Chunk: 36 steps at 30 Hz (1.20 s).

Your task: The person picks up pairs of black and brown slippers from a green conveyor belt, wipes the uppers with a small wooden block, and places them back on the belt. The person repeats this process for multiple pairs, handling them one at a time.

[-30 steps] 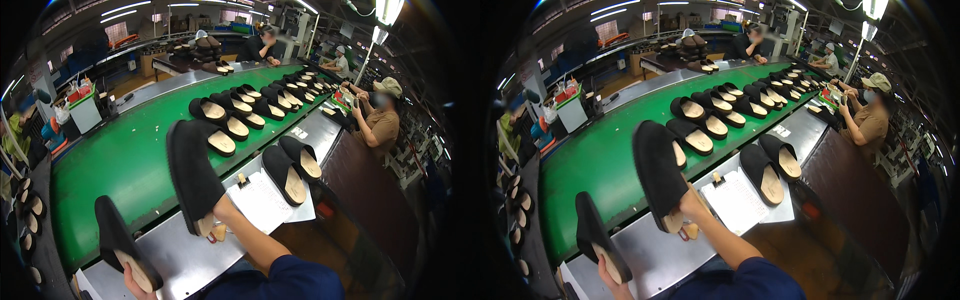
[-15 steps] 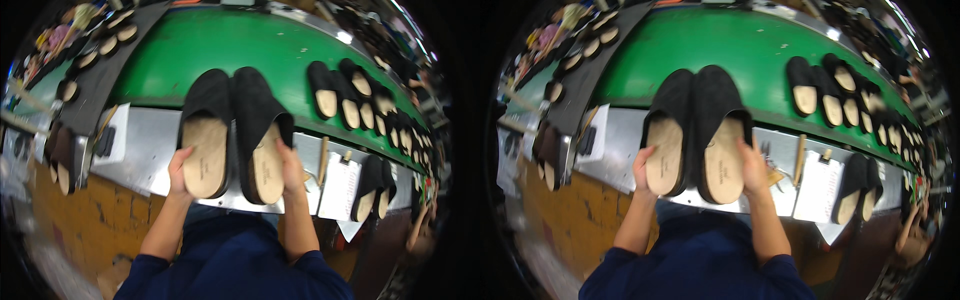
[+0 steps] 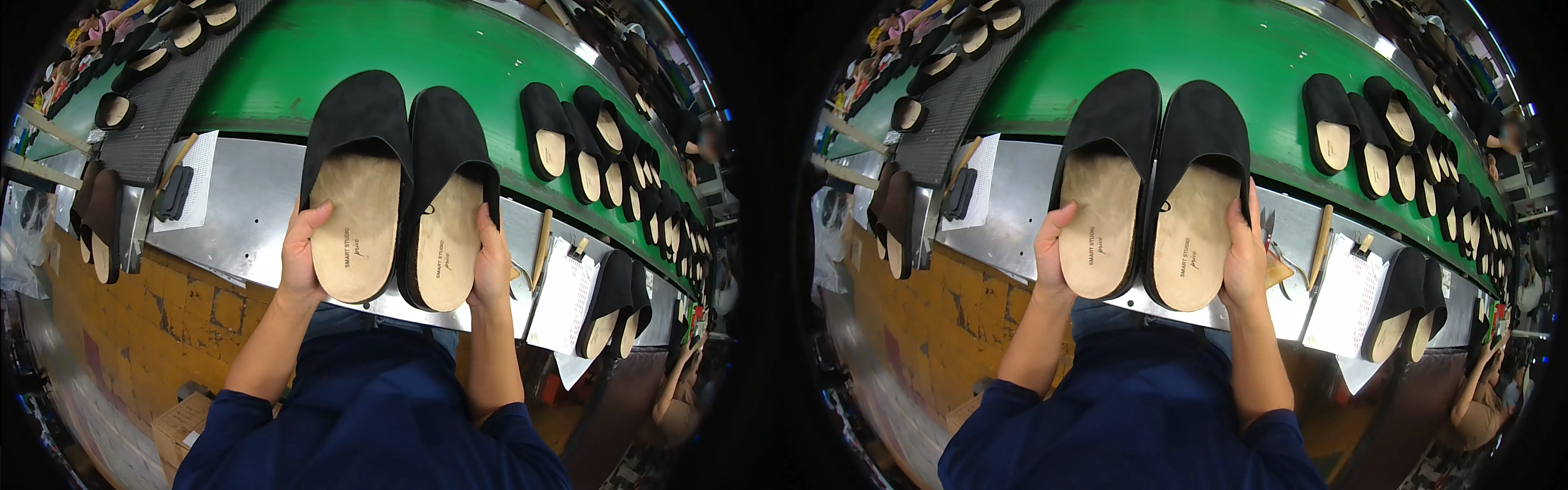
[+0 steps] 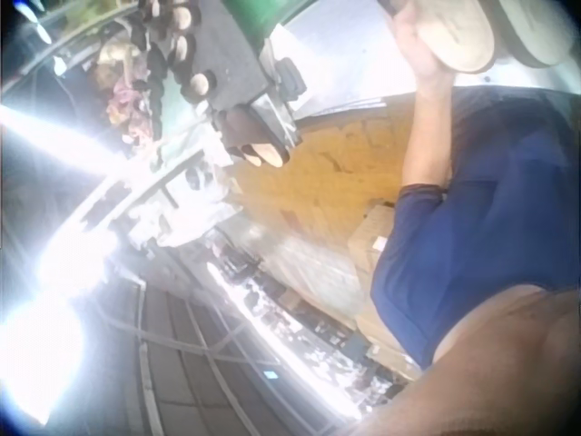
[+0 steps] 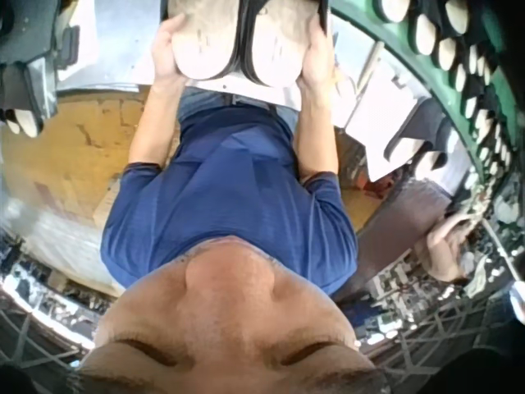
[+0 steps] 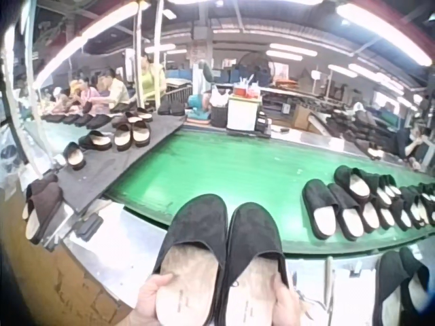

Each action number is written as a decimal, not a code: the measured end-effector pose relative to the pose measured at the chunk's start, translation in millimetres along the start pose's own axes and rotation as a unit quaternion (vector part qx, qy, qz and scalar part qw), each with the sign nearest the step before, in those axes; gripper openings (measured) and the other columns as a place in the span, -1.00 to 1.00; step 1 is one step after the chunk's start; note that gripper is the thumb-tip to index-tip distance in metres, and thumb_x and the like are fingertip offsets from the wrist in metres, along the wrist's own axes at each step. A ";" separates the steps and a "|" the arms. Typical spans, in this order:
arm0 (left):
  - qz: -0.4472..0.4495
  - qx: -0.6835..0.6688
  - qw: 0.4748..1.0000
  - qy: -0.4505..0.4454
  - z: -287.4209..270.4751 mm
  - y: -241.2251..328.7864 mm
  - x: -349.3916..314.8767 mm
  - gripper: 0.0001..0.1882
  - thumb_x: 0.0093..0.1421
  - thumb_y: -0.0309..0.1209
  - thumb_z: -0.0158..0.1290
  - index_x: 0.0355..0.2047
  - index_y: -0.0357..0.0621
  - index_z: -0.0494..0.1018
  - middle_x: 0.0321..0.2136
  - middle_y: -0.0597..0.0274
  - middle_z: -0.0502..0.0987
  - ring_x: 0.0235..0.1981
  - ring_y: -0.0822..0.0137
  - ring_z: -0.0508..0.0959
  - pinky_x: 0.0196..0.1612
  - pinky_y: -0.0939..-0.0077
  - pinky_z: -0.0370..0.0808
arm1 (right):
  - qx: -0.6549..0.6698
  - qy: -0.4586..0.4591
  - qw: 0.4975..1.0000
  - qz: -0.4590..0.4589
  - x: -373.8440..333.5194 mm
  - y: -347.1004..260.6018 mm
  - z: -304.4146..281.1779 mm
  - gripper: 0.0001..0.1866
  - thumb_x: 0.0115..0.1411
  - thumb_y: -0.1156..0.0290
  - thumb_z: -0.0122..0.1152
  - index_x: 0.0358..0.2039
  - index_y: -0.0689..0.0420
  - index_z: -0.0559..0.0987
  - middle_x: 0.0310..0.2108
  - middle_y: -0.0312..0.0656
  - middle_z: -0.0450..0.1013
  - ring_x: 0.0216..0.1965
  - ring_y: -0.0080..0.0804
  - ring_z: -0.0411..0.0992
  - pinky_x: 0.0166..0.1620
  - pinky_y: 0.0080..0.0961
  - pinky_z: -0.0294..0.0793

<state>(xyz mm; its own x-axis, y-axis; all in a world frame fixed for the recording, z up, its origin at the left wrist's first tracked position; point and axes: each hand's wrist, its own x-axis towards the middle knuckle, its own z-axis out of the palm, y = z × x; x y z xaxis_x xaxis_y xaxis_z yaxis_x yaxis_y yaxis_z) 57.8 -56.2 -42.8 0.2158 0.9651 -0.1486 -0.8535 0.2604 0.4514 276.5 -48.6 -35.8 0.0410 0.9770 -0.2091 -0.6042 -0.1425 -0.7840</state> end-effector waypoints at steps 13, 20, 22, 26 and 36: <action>-0.020 0.045 0.998 0.043 -12.3 -2.9 6.5 -0.29 0.38 0.15 -0.37 0.17 -0.23 0.30 0.05 0.02 0.47 0.01 0.16 0.54 0.06 0.32 0.51 | -0.040 -0.036 0.998 0.022 8.2 9.7 -13.3 -0.45 0.47 0.06 -0.33 0.23 0.23 0.27 0.19 -0.15 0.30 0.16 -0.44 0.29 0.23 -0.48 0.23; -0.035 0.107 0.990 0.086 -15.2 -4.7 3.9 -0.33 0.39 0.11 -0.33 0.17 -0.24 0.31 0.05 0.04 0.48 0.02 0.21 0.53 0.09 0.32 0.48 | -0.093 0.010 0.996 0.009 10.8 16.4 -28.3 -0.45 0.45 0.07 -0.26 0.19 0.26 0.34 0.17 -0.15 0.33 0.18 -0.43 0.27 0.24 -0.52 0.18; -0.029 0.135 0.984 0.109 -6.1 -3.6 5.1 -0.37 0.41 0.06 -0.31 0.17 -0.24 0.31 0.07 0.07 0.46 0.05 0.26 0.50 0.14 0.37 0.41 | -0.078 0.010 0.997 0.017 10.4 15.5 -33.7 -0.45 0.43 0.02 -0.23 0.18 0.21 0.35 0.12 -0.15 0.38 0.10 -0.39 0.37 0.18 -0.46 0.31; 0.048 0.205 0.973 0.096 1.5 -10.2 10.4 -0.47 0.44 -0.06 -0.28 0.14 -0.27 0.29 0.05 0.18 0.43 0.03 0.41 0.41 0.13 0.49 0.33 | -0.002 -0.008 0.998 0.064 3.9 9.1 -38.8 -0.47 0.44 0.04 -0.24 0.15 0.21 0.38 0.07 -0.12 0.43 0.05 -0.34 0.44 0.11 -0.42 0.41; -0.010 -0.004 0.998 -0.058 -36.0 -6.2 -1.7 -0.49 0.38 -0.13 -0.30 0.14 -0.22 0.31 0.10 0.10 0.44 0.07 0.24 0.47 0.20 0.30 0.35 | 0.146 -0.091 0.982 0.070 -10.0 37.3 -74.3 -0.36 0.36 -0.10 -0.21 0.15 0.20 0.38 0.03 -0.09 0.47 -0.01 -0.20 0.49 0.08 -0.28 0.48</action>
<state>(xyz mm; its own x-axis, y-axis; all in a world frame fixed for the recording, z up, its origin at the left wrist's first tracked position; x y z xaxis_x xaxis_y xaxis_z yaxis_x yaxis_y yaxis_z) 45.6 -60.6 -77.0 0.2853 0.9569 -0.0543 -0.8526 0.2792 0.4418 312.7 -75.5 -106.3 -0.1869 0.9668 -0.1742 -0.7977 -0.2528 -0.5475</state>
